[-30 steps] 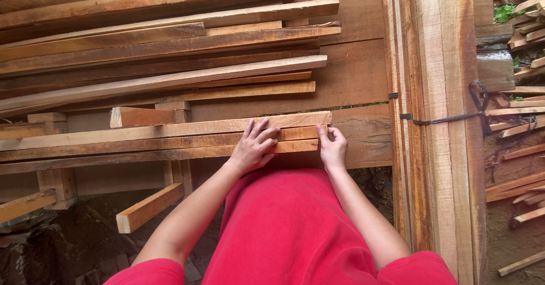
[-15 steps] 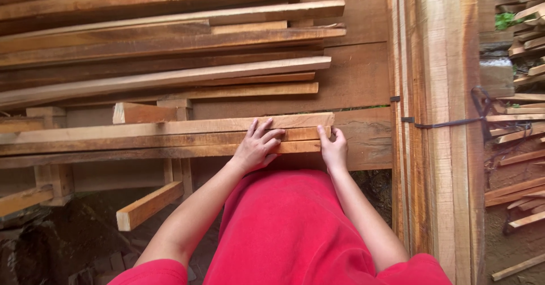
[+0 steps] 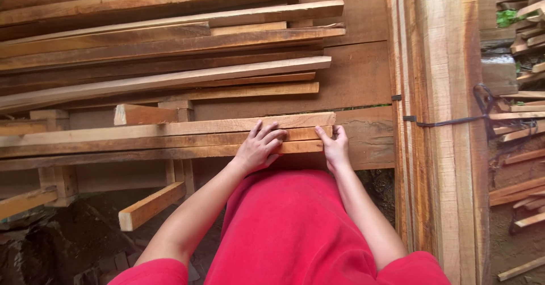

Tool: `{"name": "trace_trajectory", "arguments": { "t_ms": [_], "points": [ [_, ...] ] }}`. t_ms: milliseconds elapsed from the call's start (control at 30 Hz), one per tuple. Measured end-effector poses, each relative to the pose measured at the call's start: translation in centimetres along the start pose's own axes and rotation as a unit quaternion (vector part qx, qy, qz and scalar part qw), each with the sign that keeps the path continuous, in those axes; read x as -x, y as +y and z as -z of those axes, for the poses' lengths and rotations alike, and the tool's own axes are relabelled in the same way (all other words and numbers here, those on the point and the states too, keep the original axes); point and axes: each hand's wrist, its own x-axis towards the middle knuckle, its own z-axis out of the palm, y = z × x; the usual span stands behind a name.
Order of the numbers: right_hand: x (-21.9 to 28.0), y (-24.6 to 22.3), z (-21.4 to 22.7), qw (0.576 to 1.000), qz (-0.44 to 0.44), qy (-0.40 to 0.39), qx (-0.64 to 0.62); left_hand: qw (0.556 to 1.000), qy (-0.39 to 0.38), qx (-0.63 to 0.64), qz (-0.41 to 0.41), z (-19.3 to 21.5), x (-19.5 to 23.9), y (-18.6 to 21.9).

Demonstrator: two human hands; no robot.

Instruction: The person arranges several wooden planks on a wooden rack, aligning them carefully. They then use a black strap to tie the stack of planks together, securing them in place.

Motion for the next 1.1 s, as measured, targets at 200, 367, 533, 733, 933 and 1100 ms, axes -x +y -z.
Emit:
{"name": "trace_trajectory", "arguments": {
  "t_ms": [200,367,533,733,933,1100],
  "points": [
    [-1.3,0.9,1.4,0.998,-0.048,-0.011,0.029,1.0,0.015,0.013,-0.001,-0.4,-1.0,0.5],
    [-1.5,1.2,1.5,0.996,-0.072,-0.035,-0.035,1.0,0.019,-0.017,-0.001,-0.5,-1.3,0.4],
    [-0.5,3.1,2.1,0.996,-0.005,-0.065,0.057,0.999,0.019,-0.038,0.011,-0.9,-0.8,0.6],
    [1.6,1.2,2.1,0.987,-0.122,-0.05,0.09,0.999,0.021,-0.027,0.03,-1.0,-0.6,0.7],
    [2.2,1.5,1.0,0.977,-0.179,-0.106,-0.05,0.994,-0.018,-0.086,0.061,-1.3,-0.7,1.0],
    [0.4,4.1,1.5,0.978,-0.142,-0.029,-0.152,0.99,-0.065,-0.092,0.082,-0.5,-2.6,2.4]
  ]
}}
